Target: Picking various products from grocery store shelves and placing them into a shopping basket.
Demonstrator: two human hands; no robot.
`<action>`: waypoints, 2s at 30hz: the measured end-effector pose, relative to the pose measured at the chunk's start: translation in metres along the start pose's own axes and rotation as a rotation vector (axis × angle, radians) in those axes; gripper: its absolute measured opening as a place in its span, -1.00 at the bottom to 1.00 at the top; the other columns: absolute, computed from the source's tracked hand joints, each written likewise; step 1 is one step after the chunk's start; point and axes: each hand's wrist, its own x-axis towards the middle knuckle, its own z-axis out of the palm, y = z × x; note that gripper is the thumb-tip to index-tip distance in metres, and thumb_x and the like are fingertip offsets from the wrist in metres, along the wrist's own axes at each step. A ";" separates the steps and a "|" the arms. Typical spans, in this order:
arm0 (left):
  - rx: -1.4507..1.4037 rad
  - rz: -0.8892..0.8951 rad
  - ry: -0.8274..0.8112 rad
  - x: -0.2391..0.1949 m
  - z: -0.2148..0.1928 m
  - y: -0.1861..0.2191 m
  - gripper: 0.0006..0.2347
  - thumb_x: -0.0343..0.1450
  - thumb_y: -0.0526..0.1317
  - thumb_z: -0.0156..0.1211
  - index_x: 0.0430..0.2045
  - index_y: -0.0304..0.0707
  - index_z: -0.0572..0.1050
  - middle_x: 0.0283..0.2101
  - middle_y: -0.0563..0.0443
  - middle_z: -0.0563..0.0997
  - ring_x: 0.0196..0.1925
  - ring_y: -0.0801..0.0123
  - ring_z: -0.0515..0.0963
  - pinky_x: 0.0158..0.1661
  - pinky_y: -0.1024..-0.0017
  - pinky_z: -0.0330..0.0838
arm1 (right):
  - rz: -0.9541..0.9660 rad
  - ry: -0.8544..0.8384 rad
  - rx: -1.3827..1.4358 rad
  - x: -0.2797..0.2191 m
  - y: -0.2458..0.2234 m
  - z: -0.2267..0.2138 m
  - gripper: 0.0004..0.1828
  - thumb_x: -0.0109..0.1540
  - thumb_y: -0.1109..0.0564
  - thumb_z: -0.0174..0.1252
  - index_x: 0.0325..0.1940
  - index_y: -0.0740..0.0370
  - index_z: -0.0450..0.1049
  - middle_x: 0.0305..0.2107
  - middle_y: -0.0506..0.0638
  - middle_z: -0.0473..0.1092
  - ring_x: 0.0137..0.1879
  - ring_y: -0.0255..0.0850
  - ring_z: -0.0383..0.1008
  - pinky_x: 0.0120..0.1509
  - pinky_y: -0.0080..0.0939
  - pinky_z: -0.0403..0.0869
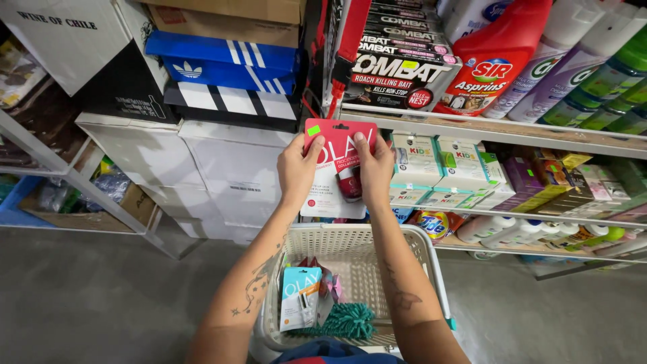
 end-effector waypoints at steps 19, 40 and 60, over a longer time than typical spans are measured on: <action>0.137 -0.050 -0.019 -0.008 -0.004 -0.025 -0.76 0.45 -0.04 0.24 -0.33 -0.25 0.61 -0.54 -0.05 0.64 -0.55 0.28 0.60 -0.47 0.30 0.40 | -0.303 0.159 -0.532 -0.008 0.016 -0.003 -0.57 0.28 0.08 0.33 0.02 0.35 0.29 -0.29 0.14 0.51 -0.23 -0.25 0.54 -0.14 -0.23 0.51; 0.337 0.598 0.225 -0.002 -0.009 -0.029 -0.76 0.41 -0.10 0.30 -0.31 -0.33 0.49 -0.20 -0.27 0.60 -0.19 -0.05 0.54 -0.18 0.25 0.44 | -0.256 0.051 -0.316 -0.023 0.031 -0.019 -0.37 0.30 0.15 0.27 0.36 0.23 0.13 0.19 0.17 0.39 0.06 -0.19 0.61 0.07 -0.25 0.55; -0.205 -0.337 -0.316 -0.066 -0.005 -0.160 -0.71 0.42 -0.17 0.32 -0.07 -0.40 0.59 -0.28 0.04 0.65 -0.28 0.54 0.54 -0.26 0.44 0.50 | 0.204 -0.177 0.047 -0.069 0.155 -0.065 -0.77 0.35 0.18 0.30 0.04 0.32 0.49 -0.14 -0.06 0.52 -0.06 -0.35 0.47 0.10 -0.30 0.46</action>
